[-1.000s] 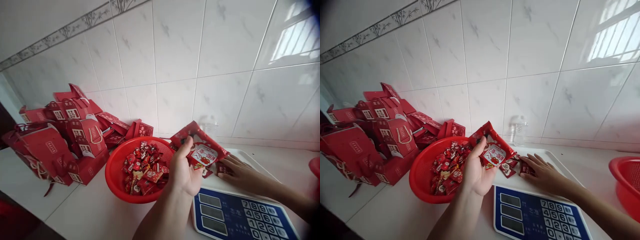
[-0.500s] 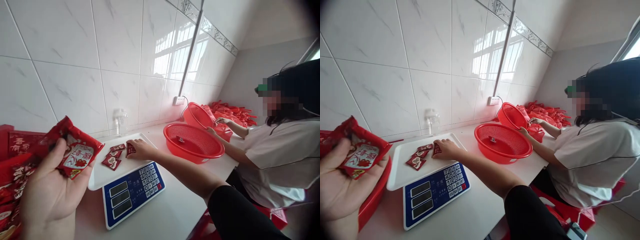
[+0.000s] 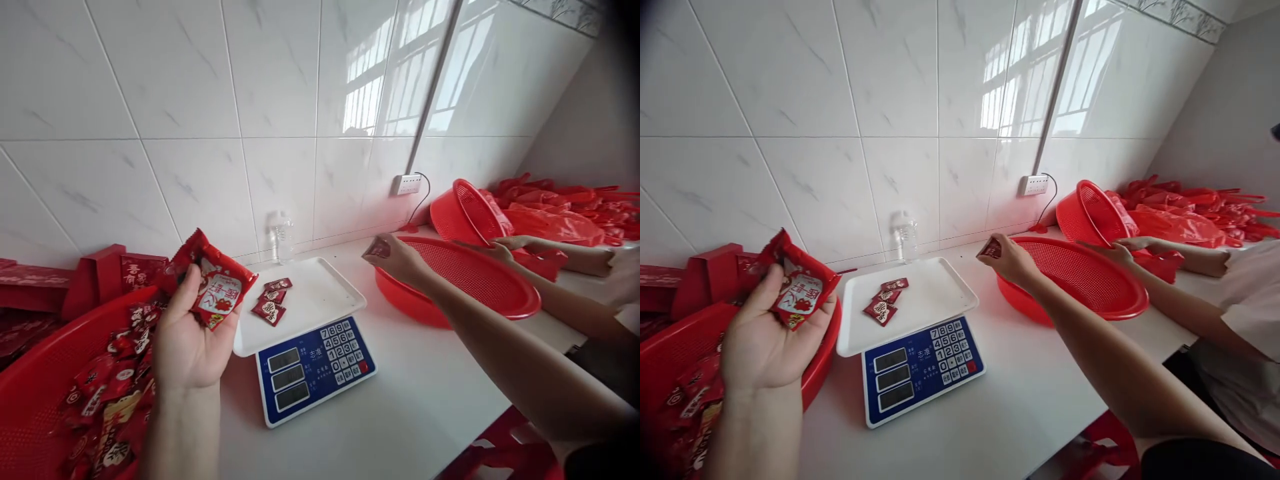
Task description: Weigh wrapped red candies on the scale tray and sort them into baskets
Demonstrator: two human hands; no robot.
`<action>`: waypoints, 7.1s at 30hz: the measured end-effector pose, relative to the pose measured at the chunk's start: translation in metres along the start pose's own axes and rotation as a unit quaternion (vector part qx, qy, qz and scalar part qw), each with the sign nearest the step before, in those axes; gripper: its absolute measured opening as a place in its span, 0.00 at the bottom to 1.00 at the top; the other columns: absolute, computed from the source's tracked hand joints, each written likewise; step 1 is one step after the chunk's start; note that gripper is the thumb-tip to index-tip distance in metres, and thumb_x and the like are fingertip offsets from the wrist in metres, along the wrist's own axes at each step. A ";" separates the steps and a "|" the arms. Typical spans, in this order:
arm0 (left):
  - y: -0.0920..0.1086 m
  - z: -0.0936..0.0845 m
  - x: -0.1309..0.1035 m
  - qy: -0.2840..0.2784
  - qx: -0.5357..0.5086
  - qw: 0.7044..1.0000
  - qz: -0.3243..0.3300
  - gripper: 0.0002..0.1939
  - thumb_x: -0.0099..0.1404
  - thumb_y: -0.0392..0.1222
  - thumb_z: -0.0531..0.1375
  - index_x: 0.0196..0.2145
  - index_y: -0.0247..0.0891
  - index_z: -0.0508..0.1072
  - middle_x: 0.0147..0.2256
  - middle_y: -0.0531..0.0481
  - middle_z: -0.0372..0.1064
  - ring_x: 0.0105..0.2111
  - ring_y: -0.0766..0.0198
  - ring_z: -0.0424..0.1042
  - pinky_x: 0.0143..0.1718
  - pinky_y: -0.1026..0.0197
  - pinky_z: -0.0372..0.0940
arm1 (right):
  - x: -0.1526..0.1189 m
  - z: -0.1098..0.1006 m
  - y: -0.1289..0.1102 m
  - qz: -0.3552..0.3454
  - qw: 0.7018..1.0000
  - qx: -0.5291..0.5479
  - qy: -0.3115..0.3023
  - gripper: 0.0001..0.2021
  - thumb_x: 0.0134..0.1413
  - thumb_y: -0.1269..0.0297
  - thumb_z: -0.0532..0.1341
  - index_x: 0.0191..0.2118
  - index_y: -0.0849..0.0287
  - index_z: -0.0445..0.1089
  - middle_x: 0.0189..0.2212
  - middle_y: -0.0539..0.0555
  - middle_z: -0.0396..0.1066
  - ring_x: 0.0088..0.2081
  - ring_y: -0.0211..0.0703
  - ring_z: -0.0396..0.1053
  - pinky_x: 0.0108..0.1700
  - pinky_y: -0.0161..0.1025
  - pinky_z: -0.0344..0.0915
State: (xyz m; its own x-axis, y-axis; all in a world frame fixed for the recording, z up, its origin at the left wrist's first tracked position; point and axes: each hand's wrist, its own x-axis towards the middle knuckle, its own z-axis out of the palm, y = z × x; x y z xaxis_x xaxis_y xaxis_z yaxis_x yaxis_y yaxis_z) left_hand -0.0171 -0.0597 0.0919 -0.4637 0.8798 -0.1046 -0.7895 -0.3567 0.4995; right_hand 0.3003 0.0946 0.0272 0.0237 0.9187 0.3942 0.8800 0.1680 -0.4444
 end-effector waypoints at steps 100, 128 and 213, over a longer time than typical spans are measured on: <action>-0.068 -0.053 0.045 -0.183 0.354 0.913 0.082 0.31 0.62 0.69 0.58 0.43 0.38 0.78 0.45 0.38 0.79 0.54 0.52 0.72 0.49 0.59 0.66 | -0.040 0.060 -0.111 -0.142 0.891 0.355 -0.244 0.14 0.60 0.53 0.61 0.44 0.55 0.75 0.44 0.59 0.77 0.45 0.52 0.73 0.48 0.49 0.69; -0.068 -0.053 0.044 -0.188 0.474 0.843 0.173 0.18 0.60 0.45 0.66 0.47 0.42 0.68 0.32 0.52 0.75 0.32 0.61 0.74 0.34 0.63 0.64 | -0.047 0.060 -0.115 -0.209 0.898 0.279 -0.267 0.11 0.62 0.58 0.59 0.42 0.55 0.75 0.38 0.56 0.78 0.40 0.48 0.75 0.44 0.46 0.70; -0.001 -0.035 -0.032 -0.264 0.417 0.869 -0.024 0.12 0.62 0.48 0.68 0.38 0.38 0.76 0.31 0.52 0.72 0.33 0.66 0.70 0.40 0.61 0.68 | -0.104 0.038 -0.163 -0.146 0.678 0.649 -0.311 0.19 0.57 0.45 0.64 0.32 0.58 0.69 0.27 0.49 0.68 0.28 0.36 0.64 0.28 0.34 0.63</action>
State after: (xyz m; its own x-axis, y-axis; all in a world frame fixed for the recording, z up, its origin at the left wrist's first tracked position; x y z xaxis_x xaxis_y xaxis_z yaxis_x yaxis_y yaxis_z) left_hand -0.0155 -0.0985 0.0652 -0.0147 0.9874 0.1577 -0.1351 -0.1583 0.9781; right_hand 0.1360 -0.0143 0.0279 -0.6226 0.6830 0.3819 -0.3655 0.1776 -0.9137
